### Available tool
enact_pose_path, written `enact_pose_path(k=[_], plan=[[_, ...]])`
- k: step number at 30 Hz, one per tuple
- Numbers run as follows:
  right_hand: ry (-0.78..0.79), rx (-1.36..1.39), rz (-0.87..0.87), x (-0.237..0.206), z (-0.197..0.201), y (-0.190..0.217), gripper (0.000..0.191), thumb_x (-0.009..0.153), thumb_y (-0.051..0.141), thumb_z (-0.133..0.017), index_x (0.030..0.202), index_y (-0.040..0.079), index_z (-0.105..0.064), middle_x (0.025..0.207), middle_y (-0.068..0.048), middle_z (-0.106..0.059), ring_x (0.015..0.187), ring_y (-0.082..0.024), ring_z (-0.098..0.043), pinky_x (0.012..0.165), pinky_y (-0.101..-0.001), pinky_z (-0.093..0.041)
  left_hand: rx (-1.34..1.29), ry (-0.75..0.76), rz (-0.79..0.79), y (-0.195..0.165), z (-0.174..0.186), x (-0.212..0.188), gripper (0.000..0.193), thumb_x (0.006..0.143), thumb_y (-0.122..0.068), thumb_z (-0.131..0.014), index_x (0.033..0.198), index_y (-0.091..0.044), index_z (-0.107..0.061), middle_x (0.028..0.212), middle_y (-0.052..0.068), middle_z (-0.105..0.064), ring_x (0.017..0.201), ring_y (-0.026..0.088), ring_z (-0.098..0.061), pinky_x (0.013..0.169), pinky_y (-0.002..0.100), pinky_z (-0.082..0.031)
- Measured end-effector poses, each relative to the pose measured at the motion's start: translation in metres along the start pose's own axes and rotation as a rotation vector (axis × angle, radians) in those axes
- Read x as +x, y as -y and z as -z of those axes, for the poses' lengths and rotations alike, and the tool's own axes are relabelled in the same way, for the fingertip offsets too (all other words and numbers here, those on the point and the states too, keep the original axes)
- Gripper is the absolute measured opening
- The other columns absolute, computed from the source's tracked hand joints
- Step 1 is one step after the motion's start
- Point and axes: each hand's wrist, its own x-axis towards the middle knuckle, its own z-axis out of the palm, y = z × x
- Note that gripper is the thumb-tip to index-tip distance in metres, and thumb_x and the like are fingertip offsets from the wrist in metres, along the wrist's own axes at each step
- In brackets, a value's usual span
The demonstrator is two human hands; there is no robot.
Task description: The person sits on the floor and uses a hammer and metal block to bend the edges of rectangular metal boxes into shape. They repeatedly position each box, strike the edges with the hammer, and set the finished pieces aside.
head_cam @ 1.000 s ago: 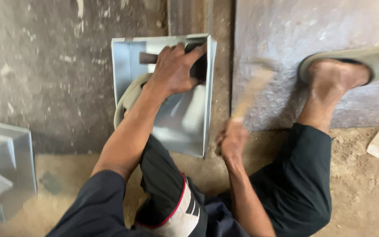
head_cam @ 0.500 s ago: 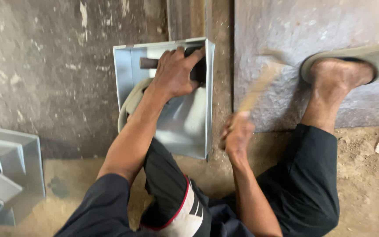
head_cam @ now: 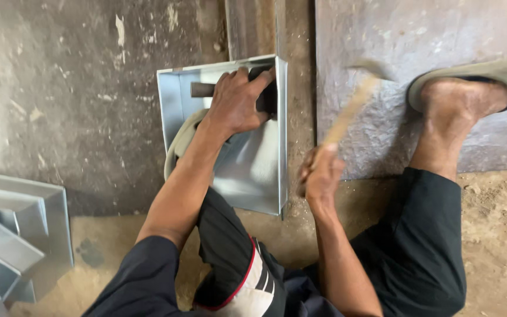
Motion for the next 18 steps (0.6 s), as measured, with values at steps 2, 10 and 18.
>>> enact_pose_path(k=[2, 10, 18], plan=[[-0.013, -0.071, -0.034, -0.001, 0.002, 0.0, 0.032, 0.103, 0.028, -0.052, 0.077, 0.009, -0.057, 0.06, -0.003, -0.051, 0.043, -0.013, -0.045, 0.035, -0.0317, -0.033, -0.009, -0.014, -0.053, 0.001, -0.002, 0.001, 0.086, 0.061, -0.023, -0.089, 0.141, -0.017, -0.059, 0.107, 0.03, -0.063, 0.098, 0.047, -0.062, 0.089, 0.054, -0.047], [0.078, -0.323, 0.022, 0.013, 0.003, 0.0, 0.058, 0.111, 0.037, -0.049, 0.068, -0.001, -0.057, 0.055, -0.004, -0.05, 0.041, -0.014, -0.048, 0.037, -0.0328, -0.038, -0.026, 0.001, -0.019, 0.004, 0.001, 0.002, 0.084, 0.065, -0.026, -0.091, 0.142, -0.018, -0.06, 0.107, 0.03, -0.063, 0.097, 0.047, -0.062, 0.087, 0.054, -0.047], [0.02, -0.146, 0.286, -0.02, 0.058, -0.011, 0.03, 0.105, 0.023, -0.059, 0.089, -0.002, -0.063, 0.065, -0.003, -0.059, 0.051, -0.011, -0.059, 0.046, -0.0285, -0.047, 0.004, -0.019, -0.103, -0.009, 0.0, -0.007, 0.085, 0.062, -0.033, -0.093, 0.139, -0.016, -0.062, 0.103, 0.027, -0.061, 0.095, 0.045, -0.061, 0.085, 0.053, -0.046]])
